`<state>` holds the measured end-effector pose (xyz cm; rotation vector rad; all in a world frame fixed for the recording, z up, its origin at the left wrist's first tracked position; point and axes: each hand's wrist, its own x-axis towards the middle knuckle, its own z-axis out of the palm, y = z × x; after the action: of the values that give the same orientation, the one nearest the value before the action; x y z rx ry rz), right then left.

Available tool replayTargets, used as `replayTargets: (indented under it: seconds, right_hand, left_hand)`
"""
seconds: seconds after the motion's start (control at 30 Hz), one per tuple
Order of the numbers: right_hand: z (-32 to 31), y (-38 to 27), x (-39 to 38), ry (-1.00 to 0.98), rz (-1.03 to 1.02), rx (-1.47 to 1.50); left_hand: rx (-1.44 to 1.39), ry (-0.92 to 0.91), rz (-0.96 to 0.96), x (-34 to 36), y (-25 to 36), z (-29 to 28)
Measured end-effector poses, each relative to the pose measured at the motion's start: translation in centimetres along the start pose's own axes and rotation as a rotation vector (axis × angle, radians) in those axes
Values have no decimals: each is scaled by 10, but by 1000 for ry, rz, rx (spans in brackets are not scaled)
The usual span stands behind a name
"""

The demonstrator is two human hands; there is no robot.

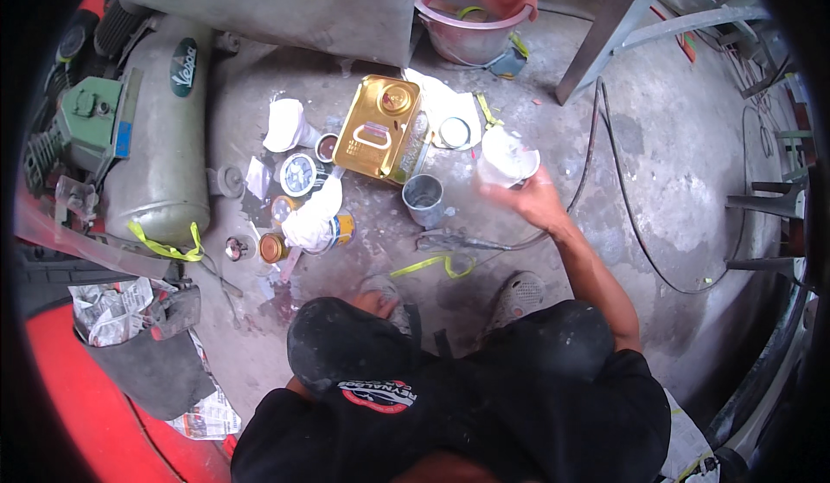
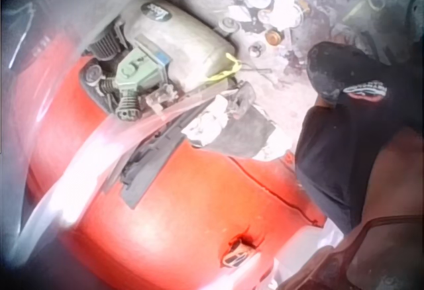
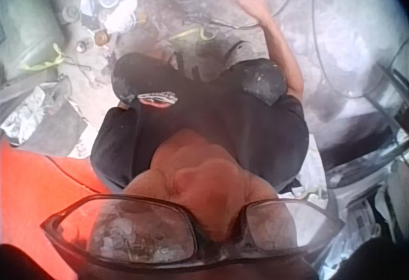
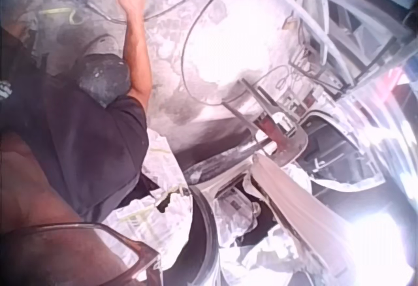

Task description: The person sits on the floor of a workshop and pours a liquid from a gold paint thinner can into a clear plastic cup. They then use a white cloth to wipe the exterior of the cup and the can, cleaning up spills on the floor. Finally, they pick up a metal paint mixing stick and inspect the contents of the cup.

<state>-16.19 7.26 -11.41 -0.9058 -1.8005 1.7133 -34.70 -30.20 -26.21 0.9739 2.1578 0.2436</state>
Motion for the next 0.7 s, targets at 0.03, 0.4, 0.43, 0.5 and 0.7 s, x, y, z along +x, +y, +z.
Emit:
replayTargets:
  seconds: [0.03, 0.4, 0.43, 0.5, 0.7]
  right_hand:
    - [-10, 8, 7, 27, 16, -31]
    - [-16, -5, 5, -27, 107, -17]
    - [-14, -3, 5, -52, 76, -30]
    - [-15, 5, 0, -59, 25, -55]
    - [-32, -12, 31, 152, 39, -168]
  left_hand:
    - [15, -35, -8, 4, 4, -5]
    - [10, 82, 82, 4, -10, 11]
    - [-42, 84, 111, 2, -8, 10]
    - [-86, 124, 174, 5, -12, -15]
    - [-182, 725, 185, 63, 59, -224]
